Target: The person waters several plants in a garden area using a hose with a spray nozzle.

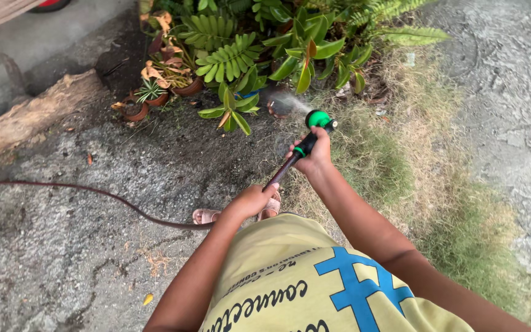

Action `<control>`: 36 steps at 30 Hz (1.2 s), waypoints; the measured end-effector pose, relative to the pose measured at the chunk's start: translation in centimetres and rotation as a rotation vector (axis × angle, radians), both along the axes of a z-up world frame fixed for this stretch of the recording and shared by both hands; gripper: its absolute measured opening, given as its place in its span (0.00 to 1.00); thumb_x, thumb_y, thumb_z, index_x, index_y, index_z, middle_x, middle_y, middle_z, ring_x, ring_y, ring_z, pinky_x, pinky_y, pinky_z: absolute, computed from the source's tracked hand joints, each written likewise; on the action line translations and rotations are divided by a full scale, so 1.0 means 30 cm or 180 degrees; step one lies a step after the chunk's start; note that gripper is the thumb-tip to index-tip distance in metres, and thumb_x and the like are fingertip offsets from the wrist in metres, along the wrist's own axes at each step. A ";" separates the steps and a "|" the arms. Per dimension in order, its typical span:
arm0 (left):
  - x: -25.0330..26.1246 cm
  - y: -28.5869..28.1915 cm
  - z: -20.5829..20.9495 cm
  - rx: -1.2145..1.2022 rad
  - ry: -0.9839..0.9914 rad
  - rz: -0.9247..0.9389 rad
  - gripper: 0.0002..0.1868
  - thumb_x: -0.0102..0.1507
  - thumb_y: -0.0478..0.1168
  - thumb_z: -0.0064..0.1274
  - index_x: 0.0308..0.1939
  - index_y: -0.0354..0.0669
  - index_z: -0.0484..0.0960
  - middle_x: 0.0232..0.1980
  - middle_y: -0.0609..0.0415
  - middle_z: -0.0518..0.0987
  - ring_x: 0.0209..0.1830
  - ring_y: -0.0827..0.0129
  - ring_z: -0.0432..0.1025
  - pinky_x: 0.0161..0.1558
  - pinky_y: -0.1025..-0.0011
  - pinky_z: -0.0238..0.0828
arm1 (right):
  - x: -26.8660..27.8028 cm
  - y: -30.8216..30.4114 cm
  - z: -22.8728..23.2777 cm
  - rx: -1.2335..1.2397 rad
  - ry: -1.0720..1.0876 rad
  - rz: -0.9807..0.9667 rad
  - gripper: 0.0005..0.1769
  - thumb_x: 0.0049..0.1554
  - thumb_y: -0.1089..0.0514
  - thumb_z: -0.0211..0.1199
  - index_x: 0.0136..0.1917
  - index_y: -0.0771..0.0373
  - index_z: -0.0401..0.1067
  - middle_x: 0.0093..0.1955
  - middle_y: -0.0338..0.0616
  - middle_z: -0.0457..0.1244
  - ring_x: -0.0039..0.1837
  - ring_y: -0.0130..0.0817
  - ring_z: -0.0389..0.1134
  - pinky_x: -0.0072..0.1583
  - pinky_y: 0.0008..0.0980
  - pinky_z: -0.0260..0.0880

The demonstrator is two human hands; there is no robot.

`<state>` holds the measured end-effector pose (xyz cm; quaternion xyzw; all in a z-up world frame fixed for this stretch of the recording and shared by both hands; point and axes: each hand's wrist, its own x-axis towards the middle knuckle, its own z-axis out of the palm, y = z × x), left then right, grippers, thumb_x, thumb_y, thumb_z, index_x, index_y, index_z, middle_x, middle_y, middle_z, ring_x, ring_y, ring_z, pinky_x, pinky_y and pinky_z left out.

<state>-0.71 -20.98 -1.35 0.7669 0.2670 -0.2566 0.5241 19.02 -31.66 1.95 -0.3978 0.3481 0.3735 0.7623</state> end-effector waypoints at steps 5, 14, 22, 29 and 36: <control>-0.018 0.053 0.024 0.0094 -0.0034 0.0064 0.40 0.63 0.70 0.37 0.44 0.37 0.87 0.41 0.35 0.85 0.46 0.43 0.80 0.50 0.54 0.73 | -0.017 0.079 0.077 0.0077 -0.0122 0.0136 0.19 0.53 0.41 0.59 0.44 0.57 0.61 0.37 0.44 0.57 0.41 0.41 0.60 0.44 0.44 0.60; -0.052 0.169 0.130 0.0214 -0.0075 0.0387 0.42 0.63 0.73 0.36 0.44 0.35 0.85 0.43 0.32 0.84 0.48 0.39 0.79 0.52 0.52 0.72 | -0.044 0.229 0.186 0.0154 -0.0343 0.0245 0.19 0.52 0.41 0.59 0.42 0.56 0.61 0.36 0.44 0.57 0.40 0.40 0.60 0.42 0.42 0.59; -0.039 0.248 0.119 0.0318 -0.0298 0.0213 0.43 0.64 0.73 0.36 0.40 0.32 0.85 0.42 0.31 0.82 0.46 0.39 0.78 0.51 0.51 0.71 | -0.049 0.310 0.249 0.0041 -0.0532 0.0195 0.20 0.53 0.40 0.59 0.42 0.57 0.61 0.36 0.45 0.58 0.40 0.41 0.60 0.42 0.42 0.60; -0.123 0.315 0.087 0.0355 -0.0260 0.0332 0.45 0.65 0.72 0.35 0.39 0.28 0.85 0.41 0.29 0.83 0.46 0.38 0.79 0.51 0.52 0.72 | -0.103 0.410 0.201 0.0095 -0.0236 0.0466 0.19 0.52 0.40 0.59 0.41 0.56 0.61 0.36 0.44 0.58 0.42 0.41 0.60 0.43 0.41 0.59; -0.250 0.370 0.087 0.0295 -0.0129 0.0627 0.45 0.65 0.72 0.34 0.46 0.30 0.85 0.45 0.29 0.82 0.50 0.38 0.77 0.53 0.52 0.70 | -0.172 0.542 0.139 0.0246 -0.0149 0.1033 0.20 0.50 0.41 0.61 0.41 0.58 0.62 0.37 0.45 0.58 0.42 0.42 0.61 0.44 0.44 0.60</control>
